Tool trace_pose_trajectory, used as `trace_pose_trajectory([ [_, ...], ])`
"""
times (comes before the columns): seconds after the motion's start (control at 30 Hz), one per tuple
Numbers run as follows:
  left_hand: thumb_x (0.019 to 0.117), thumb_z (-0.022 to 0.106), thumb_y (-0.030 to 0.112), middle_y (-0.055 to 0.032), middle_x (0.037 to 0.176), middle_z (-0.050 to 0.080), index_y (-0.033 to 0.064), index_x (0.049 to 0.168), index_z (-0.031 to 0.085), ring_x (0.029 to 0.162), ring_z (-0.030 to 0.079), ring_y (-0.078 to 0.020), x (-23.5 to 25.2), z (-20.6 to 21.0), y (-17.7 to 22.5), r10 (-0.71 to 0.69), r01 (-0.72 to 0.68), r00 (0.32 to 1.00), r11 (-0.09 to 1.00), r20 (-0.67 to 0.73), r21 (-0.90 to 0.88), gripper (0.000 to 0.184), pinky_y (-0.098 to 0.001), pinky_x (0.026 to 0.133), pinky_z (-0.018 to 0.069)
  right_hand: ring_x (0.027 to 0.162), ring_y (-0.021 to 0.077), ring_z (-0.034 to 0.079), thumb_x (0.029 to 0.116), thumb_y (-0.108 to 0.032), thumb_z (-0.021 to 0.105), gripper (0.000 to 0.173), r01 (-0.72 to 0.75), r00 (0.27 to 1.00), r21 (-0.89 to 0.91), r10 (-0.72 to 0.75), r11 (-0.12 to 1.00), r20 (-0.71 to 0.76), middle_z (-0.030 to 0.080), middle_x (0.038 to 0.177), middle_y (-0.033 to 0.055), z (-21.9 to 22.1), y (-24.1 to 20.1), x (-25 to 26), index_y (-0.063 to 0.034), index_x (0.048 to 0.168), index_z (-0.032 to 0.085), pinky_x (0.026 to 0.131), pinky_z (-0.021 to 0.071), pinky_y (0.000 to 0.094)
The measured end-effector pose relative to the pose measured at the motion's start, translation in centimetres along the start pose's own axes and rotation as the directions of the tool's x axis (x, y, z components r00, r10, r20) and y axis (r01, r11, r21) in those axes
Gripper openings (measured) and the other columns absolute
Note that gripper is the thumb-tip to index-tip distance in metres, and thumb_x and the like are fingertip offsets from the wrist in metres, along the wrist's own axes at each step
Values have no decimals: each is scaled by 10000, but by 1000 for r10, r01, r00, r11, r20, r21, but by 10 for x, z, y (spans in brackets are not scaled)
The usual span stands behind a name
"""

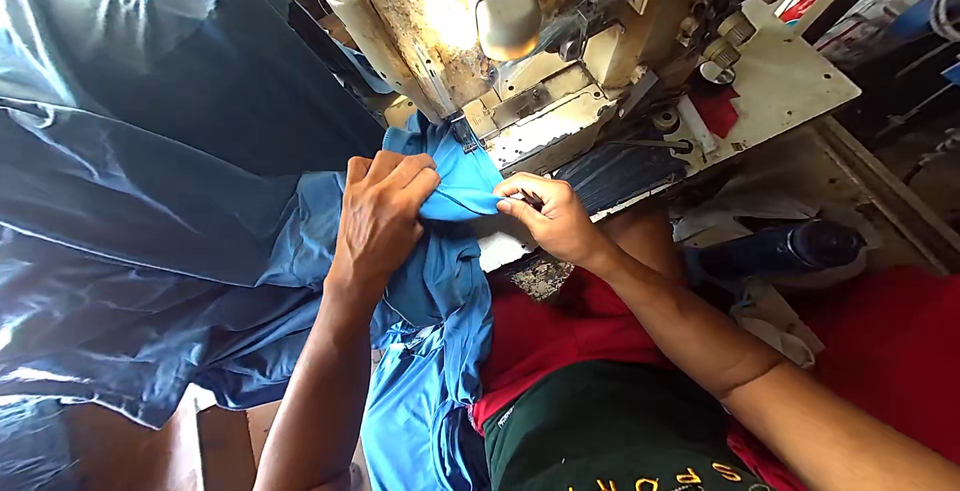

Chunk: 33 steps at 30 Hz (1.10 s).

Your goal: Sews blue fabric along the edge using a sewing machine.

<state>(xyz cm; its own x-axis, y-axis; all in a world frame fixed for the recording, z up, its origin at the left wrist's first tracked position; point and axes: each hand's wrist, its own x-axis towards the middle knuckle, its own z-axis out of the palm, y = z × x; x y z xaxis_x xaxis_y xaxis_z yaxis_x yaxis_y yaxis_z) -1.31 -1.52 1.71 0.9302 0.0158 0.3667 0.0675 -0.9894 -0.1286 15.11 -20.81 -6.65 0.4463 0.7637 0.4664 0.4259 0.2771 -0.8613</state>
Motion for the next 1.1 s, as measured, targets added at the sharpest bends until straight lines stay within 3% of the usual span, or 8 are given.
trace_pose_trajectory([
  [0.2,830,596,11,-94,1376,628,83,1152,703,1187,597,-356,7,-15,-1,-3,8,998,996,59,-94,347,-564,898,465,899,121,681,985,7,618,122,25,999,17,-24,1000,-47,700,1045,65,8,-1,15,-30,1057,707,785,600,292],
  [0.33,961,533,632,-29,1374,630,169,1260,699,1237,586,-276,2,-32,-8,-25,70,977,975,212,-209,576,-531,992,477,991,142,691,979,35,607,139,62,997,50,-59,997,-58,708,1105,88,12,2,23,-5,1063,710,878,600,312],
  [0.43,996,358,720,-95,1257,675,153,1172,712,1210,588,-367,-3,-35,-39,-168,201,938,976,303,-80,691,-631,956,467,1010,143,689,984,31,601,144,82,995,52,-79,995,-53,711,1120,95,11,5,26,2,1075,708,896,594,307],
  [0.7,881,706,305,-66,1148,706,125,747,657,1150,627,-256,-16,-71,-4,137,-147,989,909,-54,-390,230,-513,1027,455,1066,141,678,980,11,612,172,200,970,-59,-189,978,156,714,1120,92,-8,-9,34,-12,1103,731,976,560,314],
  [0.83,919,724,193,-28,971,738,104,791,688,891,700,-127,-25,-48,41,204,-230,973,775,-111,-589,160,-312,750,586,1090,170,668,919,67,632,207,296,869,163,-336,941,364,712,1114,102,-19,-34,14,11,1091,733,986,568,344],
  [0.93,906,786,315,-6,908,711,85,953,719,852,680,-93,-29,-15,58,104,-168,985,791,-141,-588,244,-285,751,585,1135,170,671,950,36,646,175,288,902,96,-304,953,306,714,1161,98,-20,-34,-14,7,1092,742,1005,574,340],
  [1.03,897,728,477,-76,1319,620,175,1344,655,1185,573,-256,-31,15,59,60,-75,995,974,-78,-214,545,-484,1034,412,1088,170,691,964,21,659,136,212,958,100,-227,972,174,713,1142,109,-17,-22,-38,30,1079,732,946,608,340],
  [1.1,905,657,201,-120,1464,538,174,1269,684,1317,506,-351,-34,29,52,51,-55,997,996,-57,-66,366,-606,1132,307,1063,161,699,968,-9,675,122,153,978,97,-164,984,127,717,1129,99,-15,-16,-48,24,1069,736,911,618,326],
])
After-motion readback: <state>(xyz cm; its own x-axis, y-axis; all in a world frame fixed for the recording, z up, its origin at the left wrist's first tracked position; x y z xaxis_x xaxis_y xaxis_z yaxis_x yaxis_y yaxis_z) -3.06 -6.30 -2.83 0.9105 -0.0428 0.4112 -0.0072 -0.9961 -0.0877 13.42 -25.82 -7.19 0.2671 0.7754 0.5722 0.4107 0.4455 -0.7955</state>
